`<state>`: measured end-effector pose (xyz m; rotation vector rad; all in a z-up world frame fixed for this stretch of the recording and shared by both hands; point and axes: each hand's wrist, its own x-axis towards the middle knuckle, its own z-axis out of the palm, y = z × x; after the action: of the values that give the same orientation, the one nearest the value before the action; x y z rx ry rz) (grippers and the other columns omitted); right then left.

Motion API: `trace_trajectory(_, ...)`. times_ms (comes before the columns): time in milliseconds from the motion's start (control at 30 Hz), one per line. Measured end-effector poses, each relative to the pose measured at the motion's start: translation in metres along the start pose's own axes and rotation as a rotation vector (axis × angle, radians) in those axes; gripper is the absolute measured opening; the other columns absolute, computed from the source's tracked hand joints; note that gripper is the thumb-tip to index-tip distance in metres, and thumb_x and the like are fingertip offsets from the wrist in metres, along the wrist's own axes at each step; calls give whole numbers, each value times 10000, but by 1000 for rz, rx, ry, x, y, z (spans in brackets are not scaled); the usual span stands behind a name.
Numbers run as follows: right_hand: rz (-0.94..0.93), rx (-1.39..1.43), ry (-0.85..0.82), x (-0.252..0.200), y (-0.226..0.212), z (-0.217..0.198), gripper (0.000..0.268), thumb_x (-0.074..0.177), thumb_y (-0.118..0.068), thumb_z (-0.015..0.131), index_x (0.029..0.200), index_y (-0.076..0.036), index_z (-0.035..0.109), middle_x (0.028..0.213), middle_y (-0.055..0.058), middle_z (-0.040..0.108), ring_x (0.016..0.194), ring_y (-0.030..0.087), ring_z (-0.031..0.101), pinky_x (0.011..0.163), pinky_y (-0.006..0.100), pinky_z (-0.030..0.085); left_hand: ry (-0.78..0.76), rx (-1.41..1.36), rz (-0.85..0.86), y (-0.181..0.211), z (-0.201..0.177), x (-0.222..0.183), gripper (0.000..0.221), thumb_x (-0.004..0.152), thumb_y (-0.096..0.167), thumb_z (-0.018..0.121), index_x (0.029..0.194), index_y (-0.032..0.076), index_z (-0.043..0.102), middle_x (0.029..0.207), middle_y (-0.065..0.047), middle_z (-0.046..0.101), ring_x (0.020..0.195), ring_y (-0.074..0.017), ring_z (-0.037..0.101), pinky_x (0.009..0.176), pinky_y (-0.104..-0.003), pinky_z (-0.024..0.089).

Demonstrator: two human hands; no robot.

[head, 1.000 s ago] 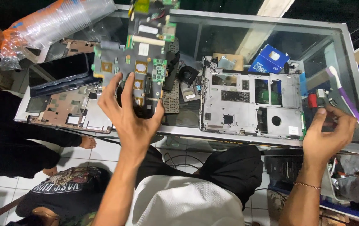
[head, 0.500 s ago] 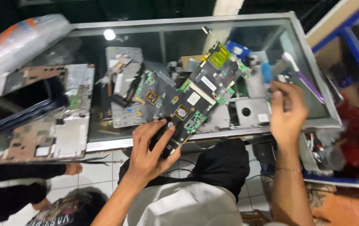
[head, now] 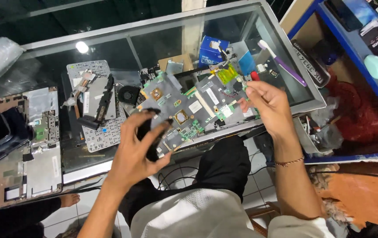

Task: The person uses a red-handled screwdriver to remove screws from a laptop chassis and then detaches a ribbon cable from the motherboard. They continue to unscrew components and manipulate the internal parts of the disassembled laptop.

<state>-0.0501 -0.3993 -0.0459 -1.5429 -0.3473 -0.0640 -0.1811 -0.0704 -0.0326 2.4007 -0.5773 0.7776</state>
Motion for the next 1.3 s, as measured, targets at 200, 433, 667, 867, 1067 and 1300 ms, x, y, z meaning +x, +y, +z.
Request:
trace_trajectory(200, 90, -22, 34, -11, -12, -5, 259, 1066, -64, 563, 1221, 140, 600, 909, 226, 698, 727, 243, 720, 653, 340, 627, -135, -272, -111, -9, -18, 42, 724, 636, 220, 904, 1301, 83, 654, 1316, -258, 507, 1258, -522, 501, 1034, -627, 493)
trace_trajectory(433, 207, -361, 96, 3, -31, -15, 158, 1054, -167, 649, 1123, -46, 724, 867, 80, 745, 711, 84, 621, 620, 208, 467, -400, -248, -103, -21, -30, 83, 857, 749, 317, 900, 1441, 85, 452, 1438, -172, 330, 1299, -381, 494, 1046, -567, 505)
trace_trajectory(667, 157, -603, 98, -22, -10, -20, 151, 999, -149, 728, 1126, -79, 771, 881, 33, 669, 703, 103, 531, 616, 224, 432, -446, -240, -57, -30, -10, 69, 921, 690, 239, 941, 1454, 94, 447, 1402, -177, 377, 1287, -375, 475, 1028, -609, 495)
trace_trajectory(867, -61, -736, 201, -45, -3, -8, 173, 977, -133, 779, 1112, -27, 797, 852, 29, 630, 714, 122, 518, 626, 270, 423, -492, -256, -33, -36, -3, 62, 809, 703, 274, 932, 1400, 144, 542, 1429, -135, 424, 1296, -349, 437, 1073, -600, 427)
trace_trajectory(1067, -246, -862, 230, -54, 0, 0, 205, 1012, -110, 746, 1151, 35, 788, 923, 73, 625, 747, 174, 564, 625, 309, 446, -522, -240, 3, -41, 1, 63, 770, 721, 319, 930, 1382, 149, 574, 1452, -142, 435, 1326, -364, 428, 1110, -619, 376)
trace_trajectory(1300, -270, -879, 225, -55, -1, 3, 193, 996, -81, 769, 1144, 42, 786, 945, 94, 618, 857, 214, 583, 656, 312, 501, -477, -246, 28, -40, 6, 59, 715, 749, 295, 907, 1371, 142, 589, 1446, -119, 467, 1306, -353, 434, 1117, -579, 378)
